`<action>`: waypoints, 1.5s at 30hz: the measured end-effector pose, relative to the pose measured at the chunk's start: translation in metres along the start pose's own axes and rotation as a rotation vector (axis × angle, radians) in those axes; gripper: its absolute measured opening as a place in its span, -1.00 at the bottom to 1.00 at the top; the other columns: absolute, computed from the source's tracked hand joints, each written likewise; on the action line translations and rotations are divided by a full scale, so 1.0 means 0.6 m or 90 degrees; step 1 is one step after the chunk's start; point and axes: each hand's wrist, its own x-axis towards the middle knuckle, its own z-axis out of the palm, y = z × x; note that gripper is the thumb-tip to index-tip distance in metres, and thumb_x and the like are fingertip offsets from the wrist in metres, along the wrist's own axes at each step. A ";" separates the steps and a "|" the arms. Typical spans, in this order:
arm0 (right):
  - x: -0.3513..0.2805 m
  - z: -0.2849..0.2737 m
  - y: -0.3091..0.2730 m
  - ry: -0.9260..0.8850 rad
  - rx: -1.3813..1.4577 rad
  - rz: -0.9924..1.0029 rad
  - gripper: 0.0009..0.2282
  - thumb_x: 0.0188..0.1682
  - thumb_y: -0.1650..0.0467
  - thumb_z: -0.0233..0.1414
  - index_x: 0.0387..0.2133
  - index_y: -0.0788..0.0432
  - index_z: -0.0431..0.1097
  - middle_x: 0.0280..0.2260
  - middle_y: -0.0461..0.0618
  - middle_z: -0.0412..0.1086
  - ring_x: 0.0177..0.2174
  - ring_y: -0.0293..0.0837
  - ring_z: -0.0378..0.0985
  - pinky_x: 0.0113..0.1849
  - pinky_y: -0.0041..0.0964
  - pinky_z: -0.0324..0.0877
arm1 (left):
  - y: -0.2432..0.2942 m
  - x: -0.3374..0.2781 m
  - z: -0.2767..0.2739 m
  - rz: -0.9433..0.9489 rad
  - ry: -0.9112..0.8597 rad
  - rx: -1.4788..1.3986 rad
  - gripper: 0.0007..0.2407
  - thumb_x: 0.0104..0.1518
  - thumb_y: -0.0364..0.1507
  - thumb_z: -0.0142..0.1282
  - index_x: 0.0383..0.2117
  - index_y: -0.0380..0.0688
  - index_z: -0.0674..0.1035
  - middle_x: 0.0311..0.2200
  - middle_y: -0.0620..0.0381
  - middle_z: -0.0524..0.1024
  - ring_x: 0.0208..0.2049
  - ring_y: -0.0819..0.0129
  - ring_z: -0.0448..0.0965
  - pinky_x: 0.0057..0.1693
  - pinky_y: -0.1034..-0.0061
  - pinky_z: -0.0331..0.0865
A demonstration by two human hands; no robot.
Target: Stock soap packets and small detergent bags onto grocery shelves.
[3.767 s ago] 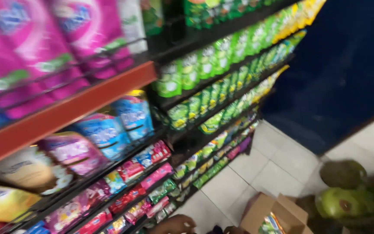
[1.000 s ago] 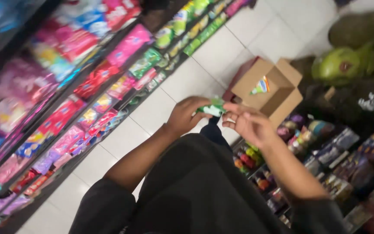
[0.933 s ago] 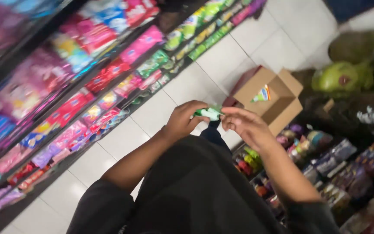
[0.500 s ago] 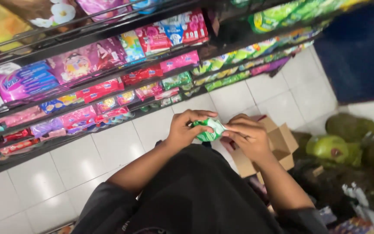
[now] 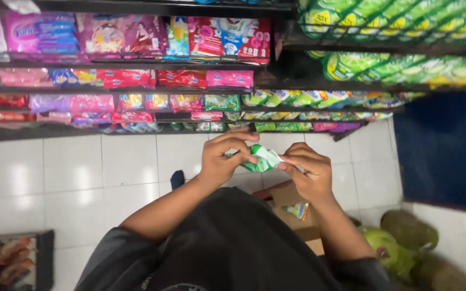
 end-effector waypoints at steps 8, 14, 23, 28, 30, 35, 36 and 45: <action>0.036 0.011 0.014 -0.101 -0.024 -0.094 -0.84 -0.18 0.59 0.28 -0.32 0.31 0.56 -0.42 0.00 0.52 -0.35 -0.09 0.51 -0.26 -0.25 0.41 | 0.031 -0.043 -0.020 -0.043 0.086 0.075 -0.85 -0.05 -0.60 0.38 -0.44 -0.21 0.58 -0.20 0.05 0.66 0.00 0.12 0.64 0.16 0.26 0.49; 0.066 0.068 -0.009 -0.153 -0.056 -0.167 -0.87 -0.19 0.55 0.30 -0.37 0.28 0.57 -0.42 -0.02 0.53 -0.34 -0.09 0.52 -0.21 -0.20 0.39 | 0.059 -0.082 -0.077 -0.051 0.137 0.094 -0.85 -0.05 -0.62 0.36 -0.44 -0.22 0.58 -0.26 0.06 0.67 -0.01 0.11 0.64 0.18 0.24 0.48; 0.094 0.191 -0.055 -0.164 -0.054 -0.200 -0.86 -0.17 0.54 0.30 -0.35 0.28 0.57 -0.41 0.00 0.53 -0.34 -0.08 0.52 -0.18 -0.19 0.41 | 0.100 -0.130 -0.207 -0.028 0.197 0.082 -0.82 -0.04 -0.64 0.39 -0.44 -0.21 0.56 -0.29 0.05 0.65 -0.07 0.18 0.62 0.17 0.30 0.45; 0.113 0.297 -0.098 -0.180 -0.067 -0.177 -0.87 -0.13 0.56 0.27 -0.32 0.29 0.56 -0.36 0.03 0.55 -0.35 -0.07 0.55 -0.23 -0.23 0.44 | 0.068 -0.191 -0.310 -0.145 0.230 -0.102 -0.85 0.07 -0.60 0.34 -0.38 -0.20 0.55 -0.22 0.09 0.60 -0.09 0.30 0.58 0.09 0.41 0.45; 0.122 0.338 -0.103 -0.197 -0.084 -0.173 -0.88 -0.12 0.57 0.26 -0.32 0.28 0.55 -0.35 0.04 0.55 -0.35 -0.06 0.56 -0.26 -0.24 0.45 | 0.060 -0.222 -0.363 -0.177 0.235 -0.156 -0.88 0.12 -0.58 0.32 -0.35 -0.20 0.55 -0.19 0.09 0.59 -0.07 0.32 0.56 0.09 0.43 0.43; 0.140 0.453 -0.125 -0.519 -0.028 -0.151 -0.78 -0.12 0.61 0.05 -0.23 0.21 0.52 -0.14 0.02 0.54 -0.23 -0.02 0.63 -0.19 -0.23 0.52 | 0.127 -0.258 -0.470 -0.542 -0.029 -0.342 -0.42 0.17 0.06 -0.05 0.07 -0.21 0.46 0.05 -0.08 0.51 0.04 0.13 0.61 0.04 0.08 0.57; 0.138 0.484 -0.133 -0.526 -0.025 -0.156 -0.78 -0.12 0.61 0.05 -0.23 0.21 0.52 -0.14 0.02 0.54 -0.23 -0.02 0.63 -0.19 -0.23 0.52 | 0.134 -0.264 -0.478 -0.539 -0.021 -0.341 -0.42 0.17 0.06 -0.05 0.07 -0.21 0.46 0.05 -0.08 0.51 0.04 0.13 0.61 0.04 0.08 0.57; 0.086 0.765 -0.205 -0.888 -0.104 -0.334 -0.83 -0.11 0.47 0.11 -0.26 0.08 0.55 -0.20 -0.14 0.52 -0.11 -0.05 0.50 0.01 -0.13 0.37 | 0.114 -0.389 -0.591 -0.678 0.203 -0.719 -0.17 0.10 0.30 -0.29 0.26 -0.20 0.36 0.06 -0.13 0.50 -0.03 0.10 0.64 -0.06 0.23 0.60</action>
